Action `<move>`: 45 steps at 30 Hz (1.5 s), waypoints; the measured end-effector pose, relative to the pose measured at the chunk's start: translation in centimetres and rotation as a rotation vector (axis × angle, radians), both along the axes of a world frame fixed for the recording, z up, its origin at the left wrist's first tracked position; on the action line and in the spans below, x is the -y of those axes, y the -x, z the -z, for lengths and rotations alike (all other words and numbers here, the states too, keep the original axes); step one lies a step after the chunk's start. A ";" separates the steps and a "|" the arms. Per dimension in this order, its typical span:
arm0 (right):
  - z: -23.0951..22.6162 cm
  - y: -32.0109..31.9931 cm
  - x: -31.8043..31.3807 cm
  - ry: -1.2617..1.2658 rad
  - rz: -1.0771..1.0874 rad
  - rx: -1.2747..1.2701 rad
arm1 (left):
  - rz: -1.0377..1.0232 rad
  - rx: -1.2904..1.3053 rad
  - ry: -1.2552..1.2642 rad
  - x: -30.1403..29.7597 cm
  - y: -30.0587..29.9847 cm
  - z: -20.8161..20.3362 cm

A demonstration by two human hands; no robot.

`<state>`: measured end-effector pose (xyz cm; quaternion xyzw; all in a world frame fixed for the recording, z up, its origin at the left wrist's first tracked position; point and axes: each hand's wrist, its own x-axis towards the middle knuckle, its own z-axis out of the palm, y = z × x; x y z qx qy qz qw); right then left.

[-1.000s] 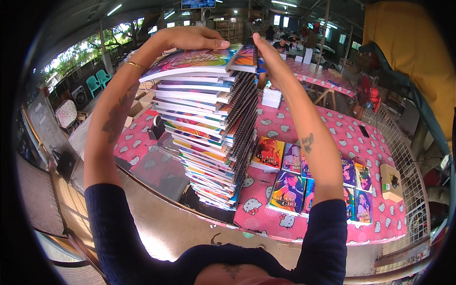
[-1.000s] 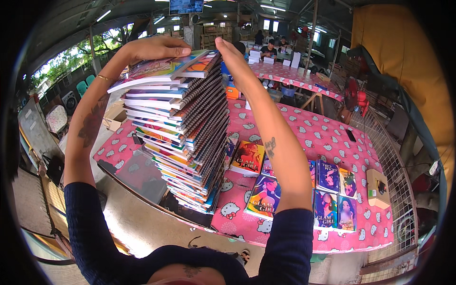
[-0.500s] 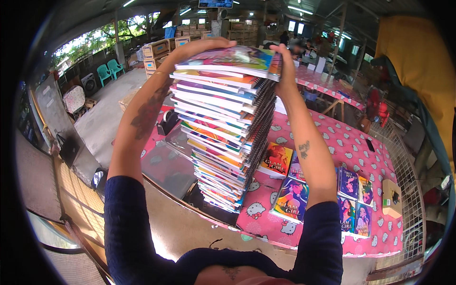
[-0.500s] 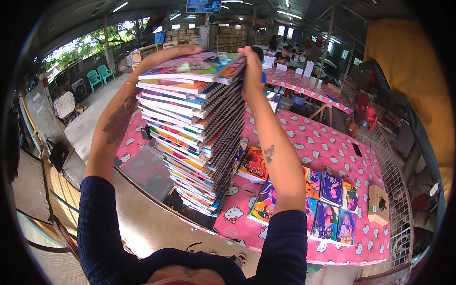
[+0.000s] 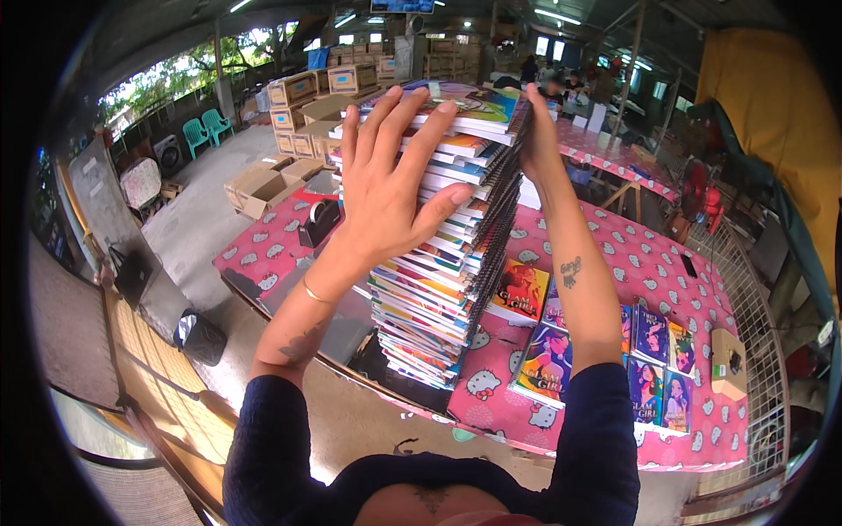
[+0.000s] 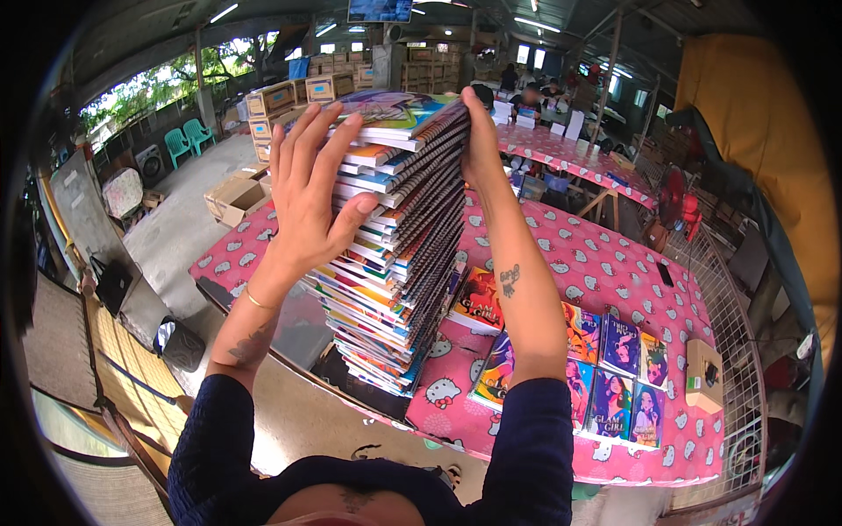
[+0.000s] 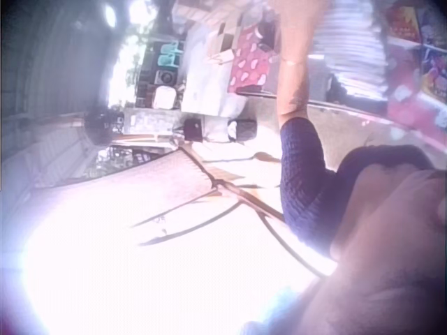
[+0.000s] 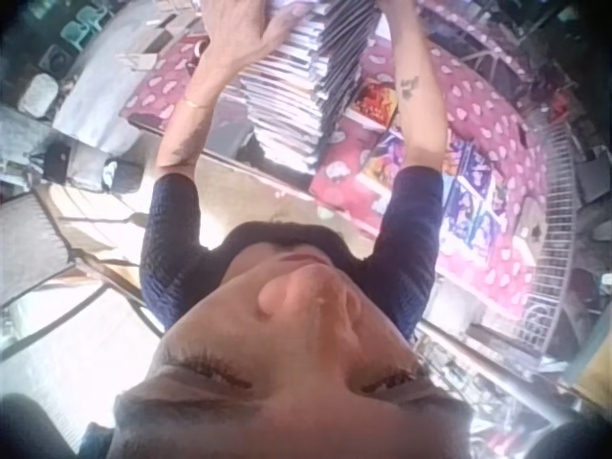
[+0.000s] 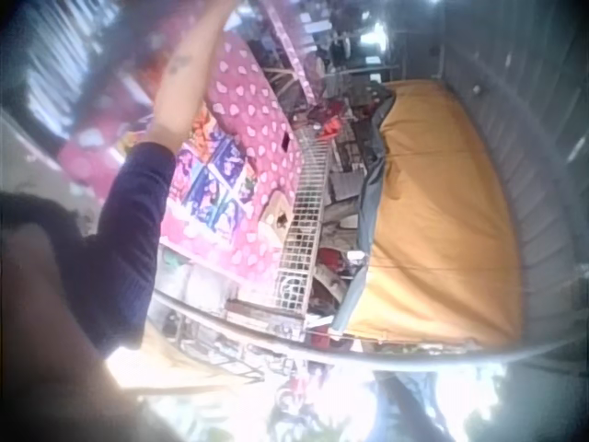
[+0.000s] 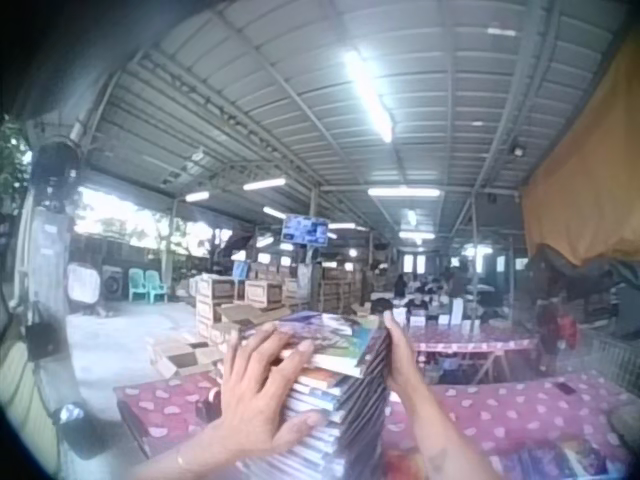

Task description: The person picks up a plastic sleeve, lays it flat on a table, and then stacks notebooks with colorful covers into one large pile on top of it.

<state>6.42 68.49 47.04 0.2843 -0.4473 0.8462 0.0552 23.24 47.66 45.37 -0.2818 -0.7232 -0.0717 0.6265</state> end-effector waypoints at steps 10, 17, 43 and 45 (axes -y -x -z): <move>0.9 -2.6 -0.7 -0.250 0.504 -0.383 | 1.268 0.852 -0.744 6.6 8.9 -0.9; 2.7 -9.0 2.1 -0.467 0.764 -0.781 | 1.885 0.968 -0.627 4.7 11.9 -0.1; 42.1 -12.8 -42.6 -1.600 1.314 0.891 | 0.907 -0.279 -0.371 -4.6 -6.1 13.5; 43.2 -14.0 -44.9 -1.630 1.269 0.906 | 0.854 0.308 -0.316 -14.3 -6.4 18.2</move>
